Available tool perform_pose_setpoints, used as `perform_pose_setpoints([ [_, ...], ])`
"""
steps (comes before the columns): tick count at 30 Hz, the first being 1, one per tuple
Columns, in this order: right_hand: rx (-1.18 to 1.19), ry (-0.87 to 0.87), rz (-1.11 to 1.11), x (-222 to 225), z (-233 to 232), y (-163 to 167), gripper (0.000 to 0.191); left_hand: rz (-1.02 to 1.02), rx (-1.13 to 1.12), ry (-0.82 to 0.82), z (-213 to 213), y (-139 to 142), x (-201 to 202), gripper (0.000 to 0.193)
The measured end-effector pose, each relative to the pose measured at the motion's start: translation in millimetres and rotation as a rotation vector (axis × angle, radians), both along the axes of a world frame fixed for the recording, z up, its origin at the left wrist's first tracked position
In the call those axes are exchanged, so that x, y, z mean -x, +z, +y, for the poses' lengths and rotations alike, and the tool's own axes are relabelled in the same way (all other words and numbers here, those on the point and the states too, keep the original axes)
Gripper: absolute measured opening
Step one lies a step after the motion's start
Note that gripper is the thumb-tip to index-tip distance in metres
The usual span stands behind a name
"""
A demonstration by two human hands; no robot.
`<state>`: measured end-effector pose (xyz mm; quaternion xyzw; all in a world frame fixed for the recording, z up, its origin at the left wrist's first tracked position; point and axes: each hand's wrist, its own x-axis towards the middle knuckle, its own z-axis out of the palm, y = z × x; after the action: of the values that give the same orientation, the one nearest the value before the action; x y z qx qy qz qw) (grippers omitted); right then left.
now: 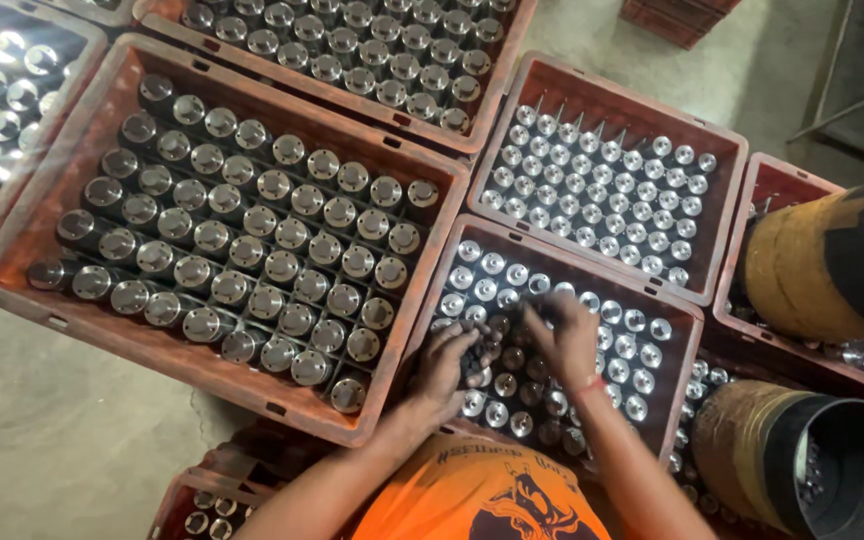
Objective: The person repeatedly picks small metal caps from a crate and places them into a grid of slots in another crate. They occasionally use a small brush to sweep the caps. The person continues this repetitive sorting and arranging process throughout the clip.
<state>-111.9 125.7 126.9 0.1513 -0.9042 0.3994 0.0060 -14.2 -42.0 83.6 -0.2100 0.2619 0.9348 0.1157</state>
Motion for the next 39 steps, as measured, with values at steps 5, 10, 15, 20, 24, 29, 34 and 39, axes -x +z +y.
perform_pose_setpoints([
  [5,-0.213,0.142,0.25,43.2,-22.2,0.9,0.018,-0.044,-0.075,-0.14,-0.1,-8.4,-11.8,0.015],
  [10,-0.299,0.297,0.197,58.8,-15.6,-17.1,0.016,-0.048,0.019,-0.216,-7.5,-6.1,-17.1,0.014],
  [15,-0.691,0.424,0.257,77.2,-12.9,-46.4,0.033,-0.091,0.167,-0.285,-5.2,0.4,-16.1,0.014],
  [20,-0.533,0.271,0.218,71.9,-23.7,-15.5,0.018,-0.055,0.176,-0.214,-3.8,8.1,-10.0,0.027],
  [24,-0.326,0.287,0.054,33.9,-31.9,29.5,0.032,-0.091,0.195,-0.196,-10.0,13.1,-6.2,0.032],
  [29,0.065,0.622,-0.439,3.2,-19.3,46.2,0.019,-0.041,0.227,-0.174,-8.8,5.8,-9.7,0.034],
  [34,0.179,0.722,-0.537,2.2,-13.7,35.9,0.021,0.055,0.351,-0.267,-5.2,-9.1,-9.0,0.038],
  [39,-0.207,0.448,-0.084,31.0,-29.7,24.3,0.018,-0.002,0.299,-0.279,-8.2,-14.4,-8.2,0.055],
])
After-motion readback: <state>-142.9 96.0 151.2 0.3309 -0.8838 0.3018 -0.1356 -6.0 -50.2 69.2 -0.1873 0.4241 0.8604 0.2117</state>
